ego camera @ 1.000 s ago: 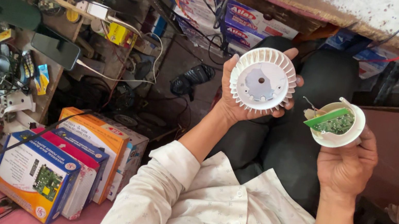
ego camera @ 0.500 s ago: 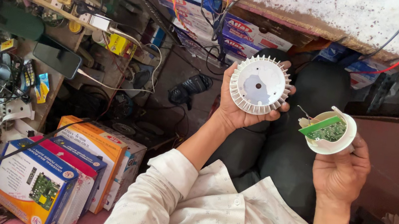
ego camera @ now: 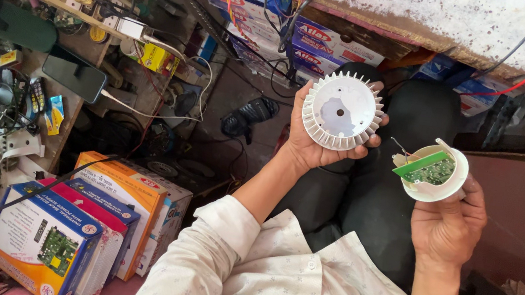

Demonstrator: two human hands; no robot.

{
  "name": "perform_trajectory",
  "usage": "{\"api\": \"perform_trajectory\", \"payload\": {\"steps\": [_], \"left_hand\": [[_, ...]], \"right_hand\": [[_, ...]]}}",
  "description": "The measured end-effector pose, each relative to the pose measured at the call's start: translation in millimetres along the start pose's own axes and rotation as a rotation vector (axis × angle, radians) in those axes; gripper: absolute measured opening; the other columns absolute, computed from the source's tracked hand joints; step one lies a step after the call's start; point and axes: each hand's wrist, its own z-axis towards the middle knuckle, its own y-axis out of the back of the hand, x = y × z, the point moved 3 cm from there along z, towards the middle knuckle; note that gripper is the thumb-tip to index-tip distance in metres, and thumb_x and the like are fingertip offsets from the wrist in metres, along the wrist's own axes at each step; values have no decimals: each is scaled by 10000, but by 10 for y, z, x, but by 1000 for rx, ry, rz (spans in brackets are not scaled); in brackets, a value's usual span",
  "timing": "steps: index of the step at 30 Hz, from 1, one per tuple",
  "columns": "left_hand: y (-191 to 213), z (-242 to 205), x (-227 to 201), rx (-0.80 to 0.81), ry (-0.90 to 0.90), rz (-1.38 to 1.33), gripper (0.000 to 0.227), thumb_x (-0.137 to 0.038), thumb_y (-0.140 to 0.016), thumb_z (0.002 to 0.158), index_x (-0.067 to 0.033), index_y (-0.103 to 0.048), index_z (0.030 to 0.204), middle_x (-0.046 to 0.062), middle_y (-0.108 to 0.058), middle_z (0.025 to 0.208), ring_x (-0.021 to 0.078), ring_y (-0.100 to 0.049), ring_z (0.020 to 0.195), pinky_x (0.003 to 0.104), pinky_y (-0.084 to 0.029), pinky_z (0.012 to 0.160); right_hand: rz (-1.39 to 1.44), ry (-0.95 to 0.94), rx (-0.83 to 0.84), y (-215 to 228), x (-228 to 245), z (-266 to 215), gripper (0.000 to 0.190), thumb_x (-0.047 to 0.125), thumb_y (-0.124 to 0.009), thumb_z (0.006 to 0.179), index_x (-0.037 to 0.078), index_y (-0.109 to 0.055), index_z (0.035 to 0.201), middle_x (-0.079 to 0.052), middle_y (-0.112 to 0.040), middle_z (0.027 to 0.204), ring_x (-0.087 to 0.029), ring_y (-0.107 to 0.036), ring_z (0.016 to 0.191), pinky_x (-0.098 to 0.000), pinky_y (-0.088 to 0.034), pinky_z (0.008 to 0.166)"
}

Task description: The person assembles an LED light bulb by inserting a circuit board into a plastic housing and securing it with a screwdriver. They then attach an LED panel to the housing and fasten it with screws.

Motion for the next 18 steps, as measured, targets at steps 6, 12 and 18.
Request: {"api": "perform_trajectory", "payload": {"steps": [6,12,18], "left_hand": [[-50,3,-13,-12,11,21,966,-775,-508,909,-159,-325,1631,298,-526,1383,450,-608,1078,483,-548,850],[-60,36,6,-43,43,38,968,-746,-525,874,-171,-336,1629,283,-549,1364,442,-614,1060,478,-549,834],[-37,58,34,-56,48,48,998,-739,-533,852,-168,-328,1645,282,-560,1356,468,-619,1055,495,-562,829]], "right_hand": [[22,7,9,61,-58,7,292,27,-688,1048,-18,-621,1329,-183,-653,1349,-295,-631,1290,-514,-469,1216],[45,-5,2,144,-56,31,301,16,-667,1018,-15,-607,1312,-192,-636,1409,-317,-620,1327,-538,-467,1218],[118,-28,34,120,-27,43,437,-98,-633,914,-20,-592,1342,-190,-619,1431,-311,-605,1358,-516,-456,1228]]}}
